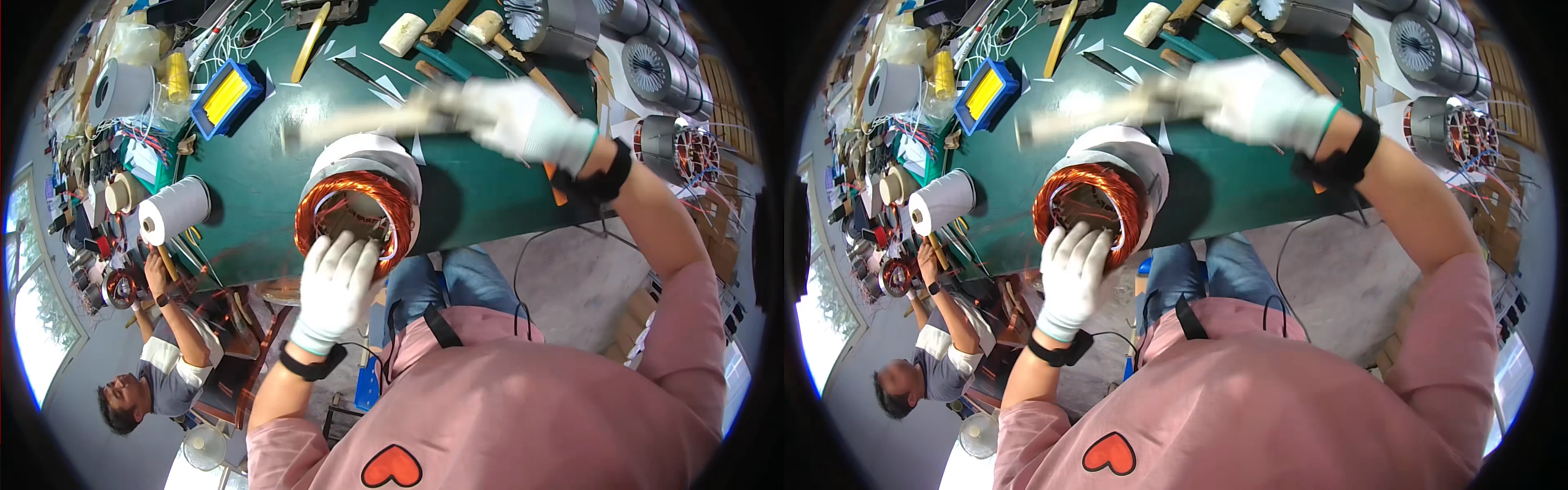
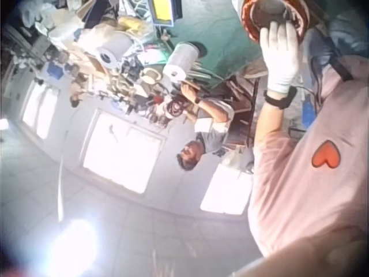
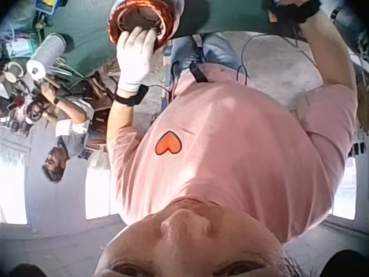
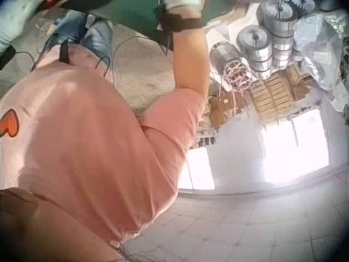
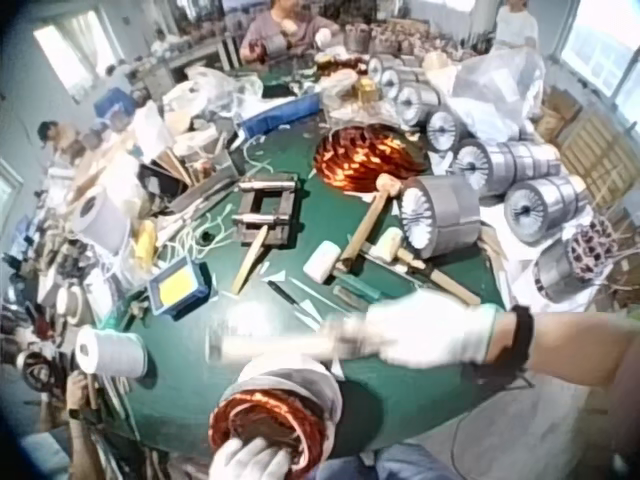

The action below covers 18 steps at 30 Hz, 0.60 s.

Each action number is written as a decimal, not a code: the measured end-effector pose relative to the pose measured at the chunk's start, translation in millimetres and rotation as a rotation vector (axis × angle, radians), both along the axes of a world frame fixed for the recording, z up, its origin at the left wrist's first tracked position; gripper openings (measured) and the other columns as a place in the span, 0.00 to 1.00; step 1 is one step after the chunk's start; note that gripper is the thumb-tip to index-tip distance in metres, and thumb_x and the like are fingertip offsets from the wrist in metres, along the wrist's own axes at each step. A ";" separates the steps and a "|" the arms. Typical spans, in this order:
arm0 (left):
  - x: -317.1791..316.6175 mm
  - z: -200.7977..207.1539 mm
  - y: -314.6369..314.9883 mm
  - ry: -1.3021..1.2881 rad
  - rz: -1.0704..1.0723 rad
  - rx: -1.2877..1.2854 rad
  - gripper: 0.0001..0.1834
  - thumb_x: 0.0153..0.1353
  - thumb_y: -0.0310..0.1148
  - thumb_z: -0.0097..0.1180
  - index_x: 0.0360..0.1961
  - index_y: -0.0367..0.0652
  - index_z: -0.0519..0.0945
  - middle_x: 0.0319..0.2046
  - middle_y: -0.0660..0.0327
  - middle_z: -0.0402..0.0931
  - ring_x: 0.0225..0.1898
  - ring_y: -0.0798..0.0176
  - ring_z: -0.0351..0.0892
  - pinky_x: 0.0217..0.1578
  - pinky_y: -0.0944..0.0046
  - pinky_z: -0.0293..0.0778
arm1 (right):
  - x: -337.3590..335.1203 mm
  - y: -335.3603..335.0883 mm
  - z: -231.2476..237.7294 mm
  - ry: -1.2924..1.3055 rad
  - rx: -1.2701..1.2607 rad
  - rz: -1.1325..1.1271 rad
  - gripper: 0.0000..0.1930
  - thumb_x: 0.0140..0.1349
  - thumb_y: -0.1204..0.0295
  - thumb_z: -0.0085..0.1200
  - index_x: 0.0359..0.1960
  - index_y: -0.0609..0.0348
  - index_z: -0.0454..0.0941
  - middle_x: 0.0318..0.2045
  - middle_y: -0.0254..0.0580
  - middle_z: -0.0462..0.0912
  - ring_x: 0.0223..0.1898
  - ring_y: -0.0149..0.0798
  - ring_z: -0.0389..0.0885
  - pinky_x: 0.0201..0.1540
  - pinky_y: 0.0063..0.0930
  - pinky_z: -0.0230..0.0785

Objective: Winding copper wire onto a motor stator, securing it with string, and compacting the windings with a mallet.

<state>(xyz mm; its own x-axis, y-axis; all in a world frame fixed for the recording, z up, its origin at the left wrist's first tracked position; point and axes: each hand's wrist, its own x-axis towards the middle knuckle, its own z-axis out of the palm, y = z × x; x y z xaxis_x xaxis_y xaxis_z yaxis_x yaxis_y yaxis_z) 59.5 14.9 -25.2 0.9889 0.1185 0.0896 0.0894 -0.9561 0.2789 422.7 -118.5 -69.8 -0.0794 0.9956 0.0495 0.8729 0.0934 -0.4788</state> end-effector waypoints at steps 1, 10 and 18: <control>-7.3 -0.5 12.4 0.024 -0.064 -0.013 0.27 0.57 0.44 0.68 0.54 0.40 0.81 0.49 0.56 0.81 0.55 0.51 0.79 0.63 0.43 0.66 | -1.7 20.6 31.9 0.214 -0.244 -0.344 0.28 0.65 0.71 0.58 0.68 0.52 0.71 0.49 0.45 0.83 0.44 0.38 0.86 0.39 0.32 0.81; -13.5 -16.0 -0.2 -0.031 0.008 0.019 0.24 0.58 0.44 0.66 0.51 0.40 0.81 0.48 0.57 0.82 0.52 0.52 0.80 0.62 0.42 0.66 | -0.1 47.2 23.6 0.105 -0.037 0.144 0.29 0.64 0.71 0.57 0.69 0.50 0.72 0.47 0.52 0.85 0.45 0.52 0.86 0.54 0.40 0.80; -8.8 -6.8 -5.2 0.034 0.032 0.013 0.30 0.49 0.41 0.72 0.53 0.40 0.80 0.49 0.56 0.82 0.55 0.52 0.79 0.64 0.39 0.64 | -22.1 56.5 57.8 0.148 -0.289 0.164 0.38 0.60 0.76 0.56 0.74 0.33 0.67 0.53 0.46 0.83 0.44 0.53 0.84 0.54 0.38 0.80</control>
<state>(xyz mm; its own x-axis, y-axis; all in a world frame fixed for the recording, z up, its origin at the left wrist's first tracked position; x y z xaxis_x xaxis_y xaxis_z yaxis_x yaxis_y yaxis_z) 50.7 9.6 -32.0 0.9871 0.1493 0.0574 0.1293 -0.9561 0.2629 400.6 -62.0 -12.1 -0.2518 0.9449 -0.2093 0.7768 0.0684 -0.6260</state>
